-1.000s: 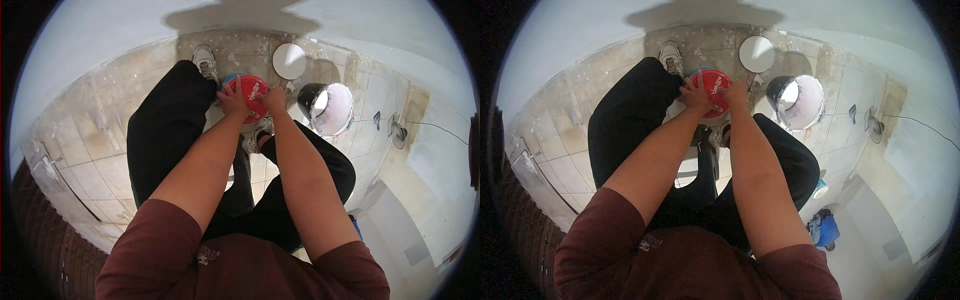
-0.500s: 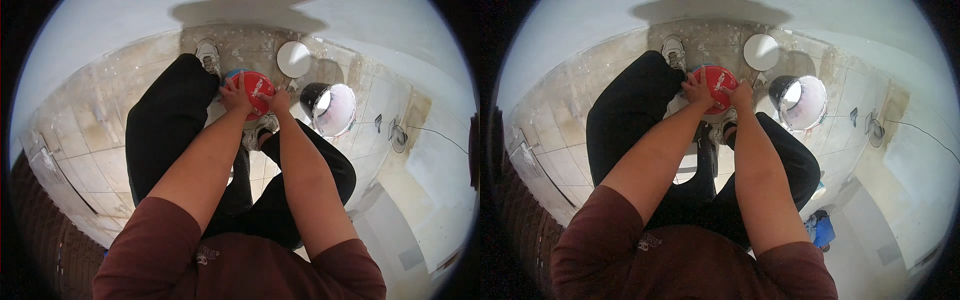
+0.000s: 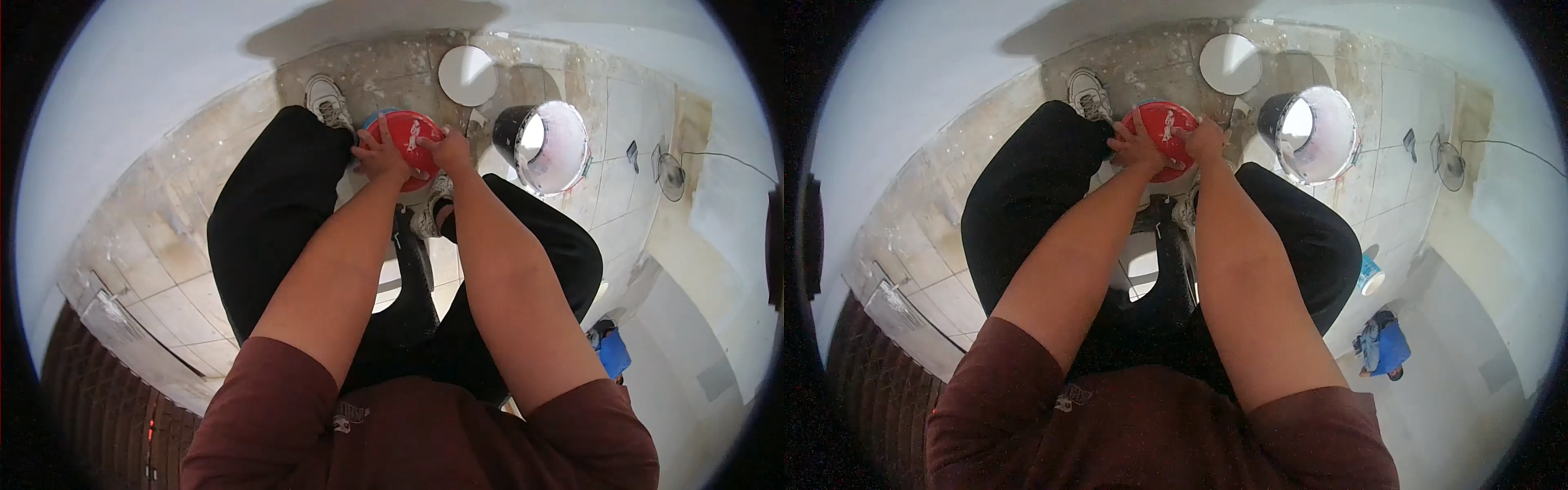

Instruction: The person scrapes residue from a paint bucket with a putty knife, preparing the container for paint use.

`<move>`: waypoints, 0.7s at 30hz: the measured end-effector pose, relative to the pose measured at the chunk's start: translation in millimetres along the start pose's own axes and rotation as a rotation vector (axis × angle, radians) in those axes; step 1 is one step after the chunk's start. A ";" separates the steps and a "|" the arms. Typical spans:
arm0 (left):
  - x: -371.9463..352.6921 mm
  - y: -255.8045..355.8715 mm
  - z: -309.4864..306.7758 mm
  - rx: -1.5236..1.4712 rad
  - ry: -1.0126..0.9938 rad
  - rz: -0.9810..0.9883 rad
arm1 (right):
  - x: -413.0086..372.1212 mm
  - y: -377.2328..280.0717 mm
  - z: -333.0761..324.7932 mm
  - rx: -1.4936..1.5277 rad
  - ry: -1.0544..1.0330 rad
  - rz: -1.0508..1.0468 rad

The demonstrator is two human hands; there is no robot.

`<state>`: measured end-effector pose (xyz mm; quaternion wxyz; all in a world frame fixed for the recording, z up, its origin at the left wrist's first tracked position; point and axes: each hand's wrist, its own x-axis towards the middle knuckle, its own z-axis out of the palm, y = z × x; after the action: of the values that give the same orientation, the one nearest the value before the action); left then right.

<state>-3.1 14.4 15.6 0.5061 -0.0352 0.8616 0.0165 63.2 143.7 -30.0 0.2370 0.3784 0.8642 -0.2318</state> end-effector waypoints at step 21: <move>-4.8 1.8 2.3 0.015 0.017 0.087 | -11.4 -2.5 5.1 0.056 0.111 0.025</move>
<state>1.1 16.6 18.6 0.4980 0.0059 0.8666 0.0319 69.3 133.0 -26.7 0.1809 0.4080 0.8644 -0.2315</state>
